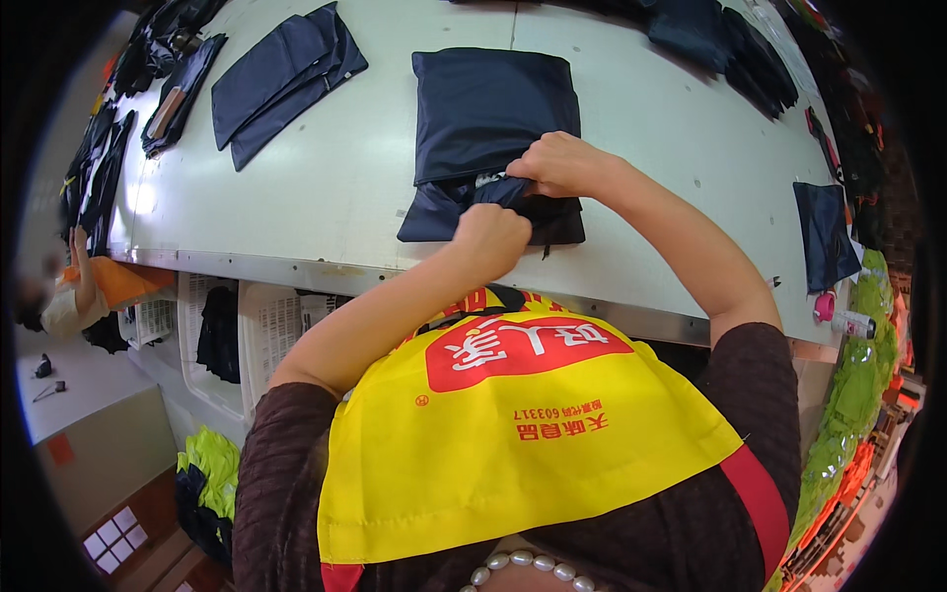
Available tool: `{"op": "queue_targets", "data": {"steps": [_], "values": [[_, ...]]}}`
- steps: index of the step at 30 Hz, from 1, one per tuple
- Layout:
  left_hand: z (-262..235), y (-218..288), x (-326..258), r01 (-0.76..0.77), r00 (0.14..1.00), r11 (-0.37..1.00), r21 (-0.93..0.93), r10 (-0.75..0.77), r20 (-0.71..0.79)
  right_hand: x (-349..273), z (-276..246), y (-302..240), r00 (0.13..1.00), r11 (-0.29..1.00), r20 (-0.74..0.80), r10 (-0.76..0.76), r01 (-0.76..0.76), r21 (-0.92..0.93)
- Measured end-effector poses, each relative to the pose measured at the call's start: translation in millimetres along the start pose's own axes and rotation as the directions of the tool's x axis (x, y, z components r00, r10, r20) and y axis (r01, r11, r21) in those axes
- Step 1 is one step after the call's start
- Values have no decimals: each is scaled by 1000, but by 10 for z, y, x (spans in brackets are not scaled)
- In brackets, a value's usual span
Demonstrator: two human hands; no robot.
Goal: The person folds a dark blue jacket on a table, then places it into a plastic bag and seals it. They repeat the process with another jacket, folding and bagging it. The person also uses scissors to cut a tag off a jacket before folding it.
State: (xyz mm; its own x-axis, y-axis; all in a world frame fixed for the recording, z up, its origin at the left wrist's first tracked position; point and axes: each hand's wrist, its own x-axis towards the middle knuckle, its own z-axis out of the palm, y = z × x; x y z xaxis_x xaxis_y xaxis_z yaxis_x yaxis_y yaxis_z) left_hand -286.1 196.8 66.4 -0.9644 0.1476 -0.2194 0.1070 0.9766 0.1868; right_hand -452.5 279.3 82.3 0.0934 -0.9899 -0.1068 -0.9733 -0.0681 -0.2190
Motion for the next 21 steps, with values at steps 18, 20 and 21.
{"op": "queue_targets", "data": {"steps": [18,20,21], "values": [[-3,69,-120,-121,890,834,-539,-149,-430,-720,-240,-55,884,610,59,464,-367,702],[-10,75,-122,-127,890,831,-542,-146,-433,-830,-180,-164,845,627,92,527,-459,629],[-31,85,-114,-128,895,827,-547,-141,-423,-878,4,-218,836,581,84,542,-445,682]]}}
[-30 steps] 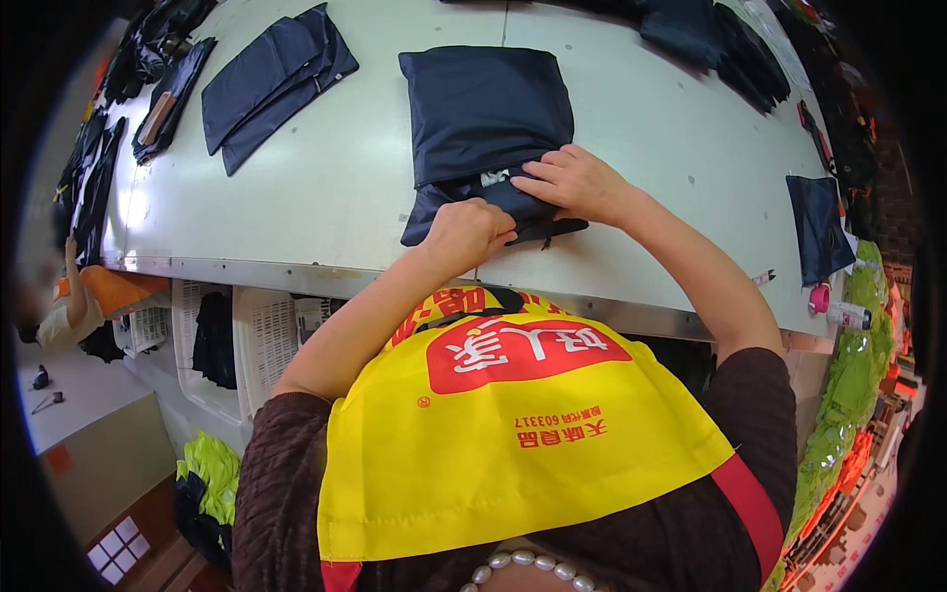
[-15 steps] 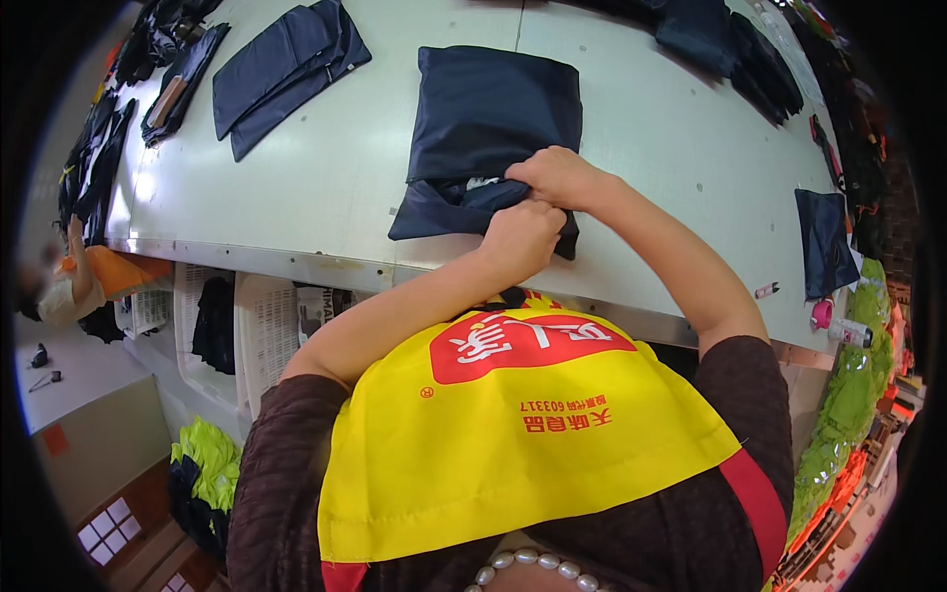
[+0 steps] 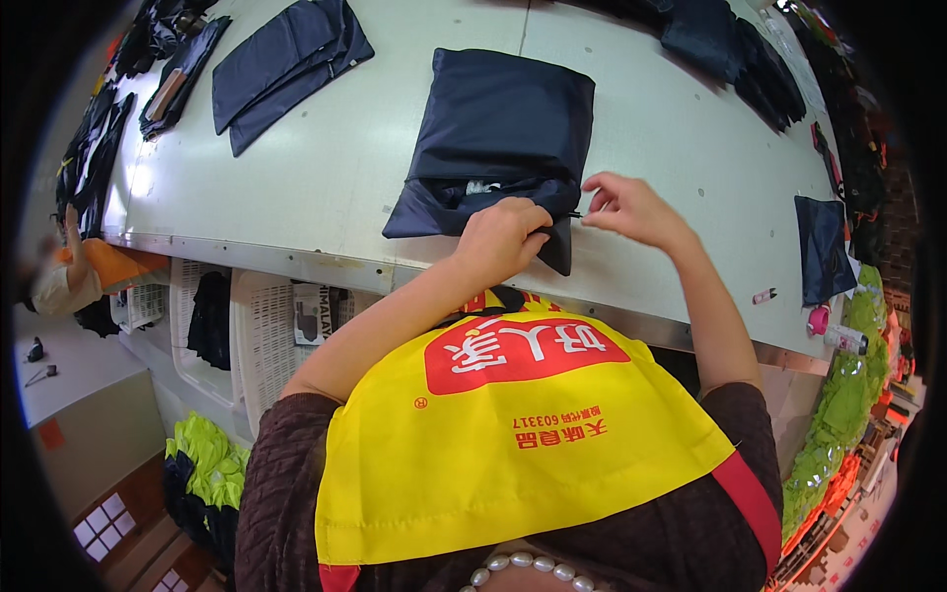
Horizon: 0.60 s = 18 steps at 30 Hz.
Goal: The person folds a dark blue jacket on a table, then places it into a plastic bag and seals it. They repeat the process with another jacket, folding and bagging it. The person also uses scissors to cut a tag off a jacket before folding it.
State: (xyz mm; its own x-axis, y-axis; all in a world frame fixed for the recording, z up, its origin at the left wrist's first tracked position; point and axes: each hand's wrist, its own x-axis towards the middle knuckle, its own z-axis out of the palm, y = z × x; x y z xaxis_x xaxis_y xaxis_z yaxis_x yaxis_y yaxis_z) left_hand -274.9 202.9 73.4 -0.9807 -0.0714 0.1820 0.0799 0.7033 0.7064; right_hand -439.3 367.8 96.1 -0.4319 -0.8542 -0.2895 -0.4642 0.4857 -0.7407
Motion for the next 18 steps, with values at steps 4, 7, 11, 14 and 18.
{"op": "queue_targets", "data": {"steps": [4,7,11,14,18], "values": [[7,1,16,-55,997,998,0,55,58,44,244,2,983,970,-141,-121,147,192],[50,-17,22,-91,992,995,32,88,92,179,351,-151,968,961,-113,-222,197,-193],[-23,31,17,-92,983,977,191,58,176,238,391,-337,971,816,-101,-216,123,-565],[-154,116,86,-81,968,910,407,-26,251,289,486,-263,920,694,-80,-383,229,-683],[-259,0,173,-151,954,886,439,14,300,284,477,-225,916,695,80,-393,353,-626]]}}
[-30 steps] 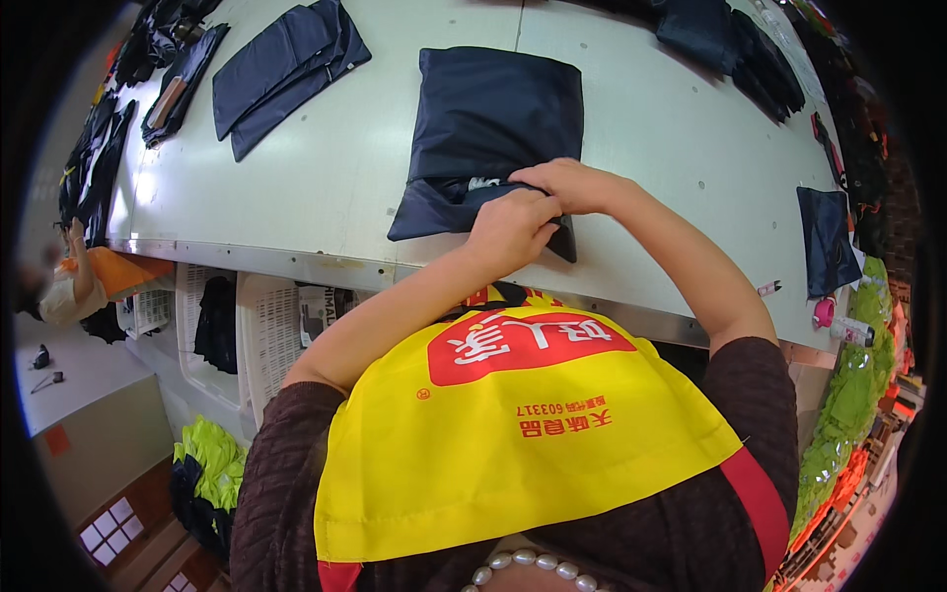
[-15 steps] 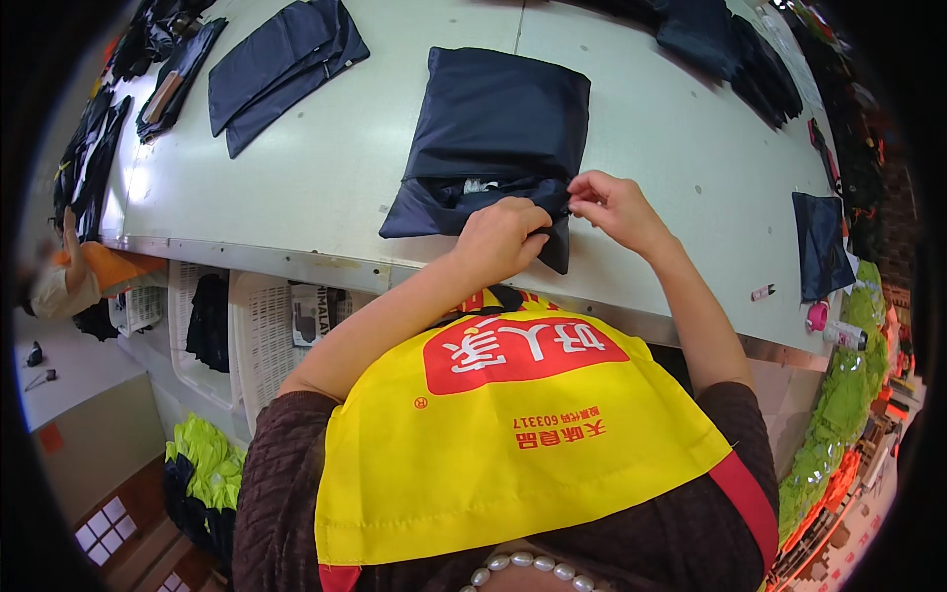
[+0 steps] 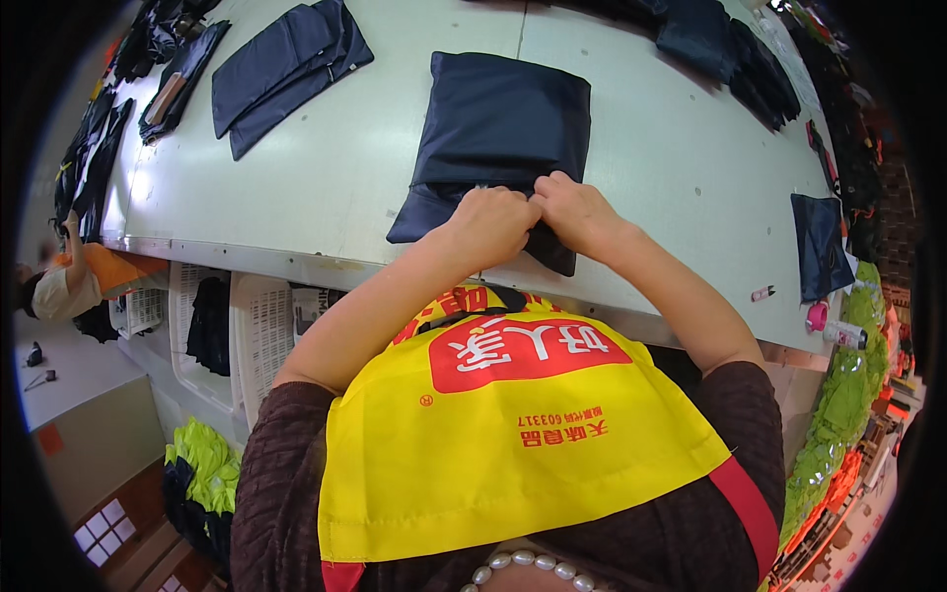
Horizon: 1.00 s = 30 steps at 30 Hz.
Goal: The person folds a dark blue jacket on a table, then places it into a plastic bag and seals it. They repeat the process with another jacket, folding and bagging it. The person also uses scissors to cut a tag off a jacket before folding it.
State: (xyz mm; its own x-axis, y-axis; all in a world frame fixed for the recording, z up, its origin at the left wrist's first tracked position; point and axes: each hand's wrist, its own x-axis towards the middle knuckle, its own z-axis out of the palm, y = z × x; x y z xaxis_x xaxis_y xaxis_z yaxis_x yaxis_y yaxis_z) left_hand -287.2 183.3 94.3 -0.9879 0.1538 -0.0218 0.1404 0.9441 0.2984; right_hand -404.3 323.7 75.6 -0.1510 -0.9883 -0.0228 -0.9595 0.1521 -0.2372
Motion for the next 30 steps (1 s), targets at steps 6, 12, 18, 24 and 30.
{"op": "queue_targets", "data": {"steps": [6,12,18,24,30], "values": [[235,-378,45,-394,898,872,-291,299,-322,-103,-103,209,948,938,-221,230,-155,312],[616,-355,-32,-207,968,948,-244,162,-191,39,96,52,940,942,-73,335,-334,20],[458,-362,52,-25,999,903,-429,10,-37,227,127,80,954,914,-101,281,-298,-273],[495,-316,87,-96,980,746,-659,-46,-194,314,115,13,959,916,-117,257,-280,-287],[230,-139,24,-169,949,985,-22,156,-272,54,-40,38,951,988,-309,23,-69,-140]]}}
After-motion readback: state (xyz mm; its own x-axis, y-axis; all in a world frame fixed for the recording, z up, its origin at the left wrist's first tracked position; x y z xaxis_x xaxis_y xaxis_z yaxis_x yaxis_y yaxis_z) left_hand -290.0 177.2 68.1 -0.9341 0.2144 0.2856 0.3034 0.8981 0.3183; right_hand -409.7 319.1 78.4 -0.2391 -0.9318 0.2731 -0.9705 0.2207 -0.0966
